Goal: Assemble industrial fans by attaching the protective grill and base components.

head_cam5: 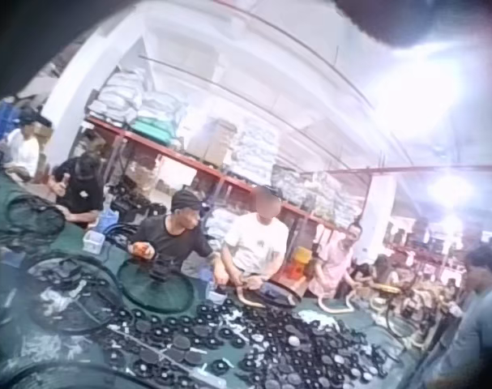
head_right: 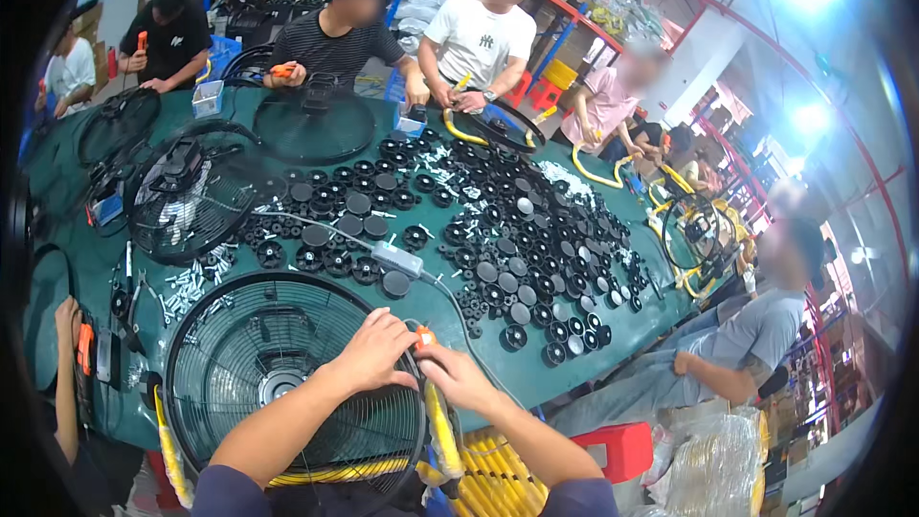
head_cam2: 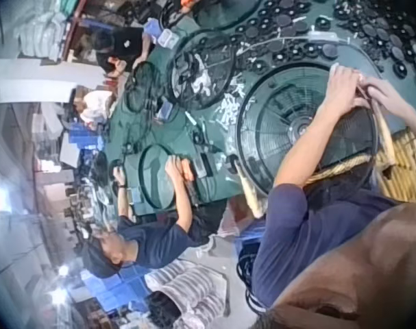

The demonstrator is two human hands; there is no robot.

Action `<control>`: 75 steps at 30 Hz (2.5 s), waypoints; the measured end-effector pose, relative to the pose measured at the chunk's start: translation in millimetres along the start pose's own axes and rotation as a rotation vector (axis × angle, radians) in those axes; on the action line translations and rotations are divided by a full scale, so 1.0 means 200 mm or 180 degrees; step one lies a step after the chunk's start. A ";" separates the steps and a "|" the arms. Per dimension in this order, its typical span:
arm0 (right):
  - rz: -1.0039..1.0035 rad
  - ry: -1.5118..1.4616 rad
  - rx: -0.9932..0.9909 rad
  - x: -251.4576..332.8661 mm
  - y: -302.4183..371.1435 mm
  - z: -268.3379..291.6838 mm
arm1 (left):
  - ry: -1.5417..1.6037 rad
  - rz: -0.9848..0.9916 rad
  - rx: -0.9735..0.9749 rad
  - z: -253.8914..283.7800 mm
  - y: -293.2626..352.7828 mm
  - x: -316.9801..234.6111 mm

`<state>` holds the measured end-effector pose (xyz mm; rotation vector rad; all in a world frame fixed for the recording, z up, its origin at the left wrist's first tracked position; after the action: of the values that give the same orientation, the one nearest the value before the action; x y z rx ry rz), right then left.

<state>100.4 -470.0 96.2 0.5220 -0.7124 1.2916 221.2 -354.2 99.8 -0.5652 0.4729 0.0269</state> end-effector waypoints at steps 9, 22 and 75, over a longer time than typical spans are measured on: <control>-0.0474 -0.0206 0.0807 -0.21 -0.12 -0.09 | -0.0127 -0.0024 0.0183 -0.03 -0.01 0.01; -0.0634 -0.0172 0.0570 -0.18 -0.13 -0.07 | -0.0102 -0.0052 0.0190 -0.04 -0.02 0.01; 0.0187 -0.0520 -0.0745 0.07 -0.02 -0.03 | 0.0319 0.2788 -0.2062 1.19 1.85 0.37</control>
<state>107.0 -458.3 102.0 0.4210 -1.0080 1.2093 332.1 74.7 54.5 -0.9542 0.7874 1.0216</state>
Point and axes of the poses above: each hand's wrist, its own y-axis away from the middle knuckle, its own z-axis out of the back of the hand, x = y × z, the point moved 6 cm from there along -y, towards the middle knuckle, and after that the axes turned 2 degrees about -x, right-handed, at the moved point
